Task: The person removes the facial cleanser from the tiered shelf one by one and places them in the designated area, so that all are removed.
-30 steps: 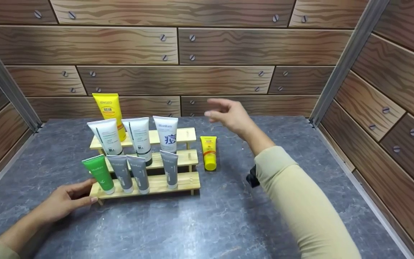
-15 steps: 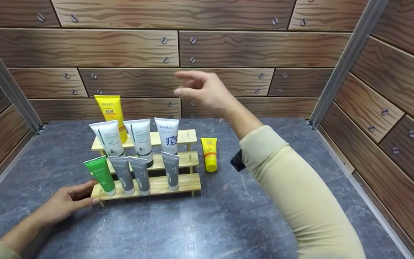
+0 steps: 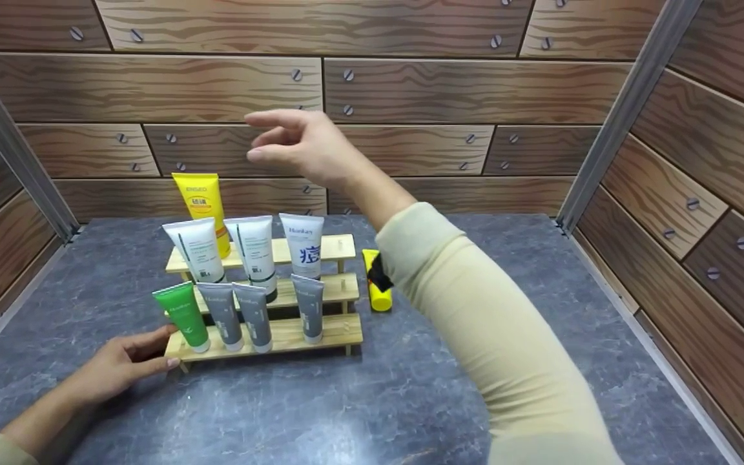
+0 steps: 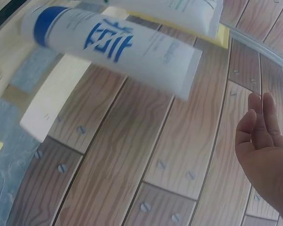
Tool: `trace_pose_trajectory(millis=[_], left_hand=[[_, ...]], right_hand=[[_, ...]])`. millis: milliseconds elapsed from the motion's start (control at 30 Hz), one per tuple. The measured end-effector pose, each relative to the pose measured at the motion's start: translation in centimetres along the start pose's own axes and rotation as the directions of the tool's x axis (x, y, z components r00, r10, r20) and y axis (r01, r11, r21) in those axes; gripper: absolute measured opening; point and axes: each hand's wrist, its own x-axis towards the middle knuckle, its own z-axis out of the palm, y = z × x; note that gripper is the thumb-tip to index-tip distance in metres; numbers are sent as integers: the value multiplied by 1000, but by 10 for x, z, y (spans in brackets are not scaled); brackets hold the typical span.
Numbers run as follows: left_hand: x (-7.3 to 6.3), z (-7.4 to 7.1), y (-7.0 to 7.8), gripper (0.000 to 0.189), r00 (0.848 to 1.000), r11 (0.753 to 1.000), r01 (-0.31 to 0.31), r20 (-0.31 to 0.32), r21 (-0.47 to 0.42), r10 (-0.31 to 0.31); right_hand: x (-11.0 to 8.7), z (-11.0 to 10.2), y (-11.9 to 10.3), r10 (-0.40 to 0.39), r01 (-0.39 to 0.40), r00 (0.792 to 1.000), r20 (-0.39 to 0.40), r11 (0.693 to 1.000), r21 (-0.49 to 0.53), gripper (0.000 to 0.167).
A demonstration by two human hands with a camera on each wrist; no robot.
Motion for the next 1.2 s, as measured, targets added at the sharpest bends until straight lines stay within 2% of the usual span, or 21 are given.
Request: trace_pose_trajectory(millis=[267,667,967,1200], left_hand=[[0,1,-1,70,999,1000,-32,7,0,32],[1,0,-1,70,1000,1000,-12,-10,-2,12],[1,-1,-1,71,1000,1000,-9,-11,1,9],[0,-1,-2,71,1000,1000,4,-10,3,-4]], right_hand=[[20,21,0,-21,21,1000,19,1000,-4,52],[42,56,12,1,-3,996,85,1000,16,48],[50,77,22,30,-29,987,158,1000,-8,44],[53,85,25,79,-79,975,210,997,-11,41]])
